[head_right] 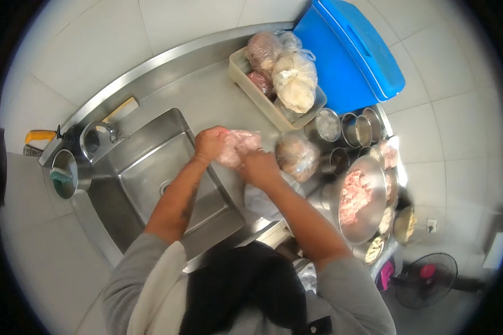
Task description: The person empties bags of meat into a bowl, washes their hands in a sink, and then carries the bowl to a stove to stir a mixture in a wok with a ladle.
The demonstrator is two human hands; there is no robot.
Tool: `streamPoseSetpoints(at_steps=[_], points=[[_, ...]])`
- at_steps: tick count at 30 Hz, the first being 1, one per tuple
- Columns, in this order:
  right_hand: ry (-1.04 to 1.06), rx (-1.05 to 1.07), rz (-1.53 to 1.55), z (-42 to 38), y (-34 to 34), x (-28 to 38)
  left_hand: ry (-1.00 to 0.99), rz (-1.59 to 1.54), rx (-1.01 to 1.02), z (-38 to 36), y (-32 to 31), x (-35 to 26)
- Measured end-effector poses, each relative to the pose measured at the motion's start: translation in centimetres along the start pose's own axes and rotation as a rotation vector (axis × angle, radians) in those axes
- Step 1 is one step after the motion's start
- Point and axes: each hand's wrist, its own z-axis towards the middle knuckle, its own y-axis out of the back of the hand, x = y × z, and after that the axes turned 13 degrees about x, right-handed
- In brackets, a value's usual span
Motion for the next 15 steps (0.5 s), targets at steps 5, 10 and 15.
streamPoseSetpoints(at_steps=[5,10,15], points=[[0.131,-0.157,0.244,0.1,-1.2,-2.1,-0.042,0.255,-0.026,-3.0,1.9,-5.9],[0.099,-0.165,0.120,-0.5,-0.1,-2.1,0.098,0.461,0.259,-1.0,2.5,-6.0],[0.173,-0.211,0.070,-2.7,1.6,-2.6,0.127,0.402,0.217,-0.6,6.0,-5.1]])
